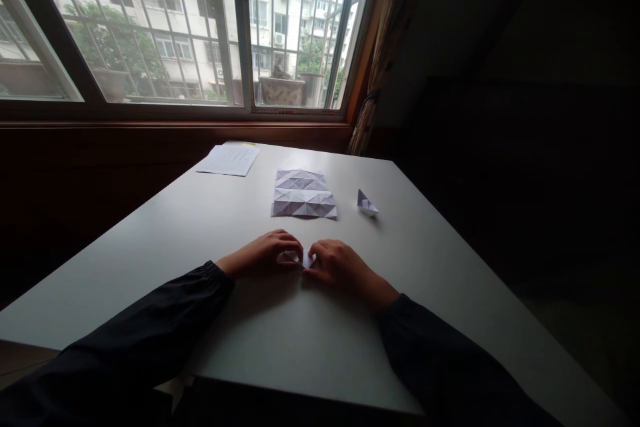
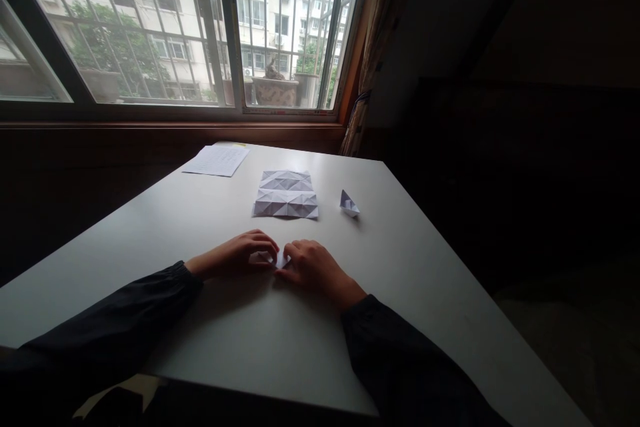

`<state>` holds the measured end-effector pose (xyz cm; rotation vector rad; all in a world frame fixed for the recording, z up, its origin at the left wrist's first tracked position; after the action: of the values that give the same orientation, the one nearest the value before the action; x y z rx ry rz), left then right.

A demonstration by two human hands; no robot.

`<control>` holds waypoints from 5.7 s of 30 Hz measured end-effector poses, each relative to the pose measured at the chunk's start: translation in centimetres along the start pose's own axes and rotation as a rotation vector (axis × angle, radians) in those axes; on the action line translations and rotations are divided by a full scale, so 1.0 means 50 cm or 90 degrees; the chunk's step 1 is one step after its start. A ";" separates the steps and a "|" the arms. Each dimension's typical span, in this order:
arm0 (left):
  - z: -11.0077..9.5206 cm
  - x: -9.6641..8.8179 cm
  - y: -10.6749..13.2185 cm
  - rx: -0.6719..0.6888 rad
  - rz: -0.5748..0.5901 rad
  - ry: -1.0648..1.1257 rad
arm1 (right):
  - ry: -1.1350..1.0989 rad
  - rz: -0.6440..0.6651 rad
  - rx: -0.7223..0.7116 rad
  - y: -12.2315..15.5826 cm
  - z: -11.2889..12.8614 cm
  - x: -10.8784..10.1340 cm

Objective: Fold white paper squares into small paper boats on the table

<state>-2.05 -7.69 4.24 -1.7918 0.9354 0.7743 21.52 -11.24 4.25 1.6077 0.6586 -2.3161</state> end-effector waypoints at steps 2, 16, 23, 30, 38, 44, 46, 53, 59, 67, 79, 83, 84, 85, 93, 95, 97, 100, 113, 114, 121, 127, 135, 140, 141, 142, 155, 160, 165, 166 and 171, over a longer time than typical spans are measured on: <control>0.002 0.004 0.002 -0.020 -0.015 0.010 | -0.014 0.002 0.000 0.001 0.003 0.004; -0.002 0.014 -0.008 -0.059 -0.171 0.071 | -0.153 -0.028 0.052 -0.006 0.003 0.025; 0.014 0.018 -0.001 -0.063 -0.191 0.088 | -0.204 -0.042 0.088 -0.002 -0.007 0.027; 0.008 0.022 -0.008 -0.086 -0.269 0.119 | -0.379 -0.067 0.075 -0.007 -0.002 0.033; 0.001 0.026 -0.011 -0.145 -0.240 0.349 | -0.459 -0.082 0.127 -0.009 0.020 0.026; -0.011 0.016 -0.019 -0.209 -0.271 0.321 | -0.446 -0.061 0.135 -0.010 0.019 0.026; -0.008 0.016 -0.018 -0.230 -0.279 0.309 | -0.421 -0.049 0.111 -0.008 0.015 0.030; 0.006 0.017 -0.011 -0.304 -0.342 0.380 | -0.239 -0.055 -0.016 0.002 0.004 0.031; 0.012 0.023 -0.009 -0.340 -0.335 0.436 | -0.149 -0.202 -0.119 -0.003 0.009 0.020; 0.011 0.022 -0.012 -0.330 -0.268 0.369 | -0.186 -0.223 -0.054 -0.004 0.013 0.008; -0.016 0.003 -0.024 -0.112 -0.272 0.087 | -0.236 -0.190 0.018 -0.012 0.003 0.021; -0.015 0.005 -0.021 -0.125 -0.262 0.090 | -0.190 -0.191 0.029 -0.009 0.005 0.020; -0.015 0.006 -0.021 -0.127 -0.259 0.089 | -0.172 -0.190 0.032 -0.008 0.007 0.019; -0.015 0.006 -0.021 -0.128 -0.257 0.087 | -0.157 -0.187 0.034 -0.008 0.008 0.017; -0.016 0.005 -0.018 -0.141 -0.276 0.124 | -0.241 -0.170 0.094 -0.012 0.011 0.009; -0.010 0.005 -0.016 -0.174 -0.305 0.167 | -0.325 -0.184 0.151 -0.014 0.000 0.014; -0.002 0.006 -0.013 -0.213 -0.342 0.229 | -0.436 -0.175 0.197 -0.017 -0.014 0.021; 0.010 0.009 -0.009 -0.252 -0.408 0.356 | -0.626 -0.139 0.228 -0.021 -0.031 0.033; 0.013 0.001 -0.002 -0.164 -0.221 0.132 | -0.637 -0.081 0.172 -0.019 -0.022 0.034; 0.012 0.001 -0.001 -0.157 -0.217 0.109 | -0.623 -0.082 0.158 -0.018 -0.021 0.034; 0.016 0.008 0.003 -0.120 -0.191 0.036 | -0.447 -0.105 0.007 -0.013 -0.003 0.037; 0.007 0.010 -0.005 -0.132 -0.192 0.020 | -0.341 -0.158 -0.016 -0.015 0.002 0.046; 0.007 0.015 -0.008 -0.153 -0.227 0.097 | -0.326 -0.170 -0.011 -0.015 0.006 0.047; -0.005 -0.002 -0.010 -0.146 -0.201 0.100 | -0.380 -0.171 0.095 -0.011 0.003 0.046; -0.005 -0.003 -0.010 -0.140 -0.194 0.102 | -0.392 -0.172 0.120 -0.011 0.002 0.045; -0.005 -0.002 -0.009 -0.136 -0.193 0.104 | -0.404 -0.172 0.144 -0.011 0.001 0.043; 0.003 0.018 -0.011 -0.183 -0.254 0.130 | -0.481 -0.100 0.187 -0.024 -0.006 0.034; 0.021 0.001 0.003 -0.161 -0.202 0.054 | -0.355 -0.118 0.070 -0.018 -0.034 0.028; 0.047 0.003 0.020 -0.182 -0.164 0.067 | -0.207 -0.114 0.024 -0.015 -0.068 0.024; 0.050 0.005 0.021 -0.191 -0.175 0.073 | -0.195 -0.124 0.009 -0.015 -0.074 0.020; 0.062 0.006 0.025 -0.222 -0.267 0.028 | -0.130 -0.323 0.010 -0.011 -0.133 -0.028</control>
<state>-3.29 -5.25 2.30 -2.2190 0.4380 0.6545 27.22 -7.54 3.76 1.2924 1.1032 -2.7890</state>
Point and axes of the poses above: each hand's wrist, its own y-axis away from the middle knuckle, its own x-axis out of the palm, z = x × y, the point moved 1 cm from there along -y, towards the middle knuckle, and after that the axes turned 15 degrees about x, right-handed, at the moved point
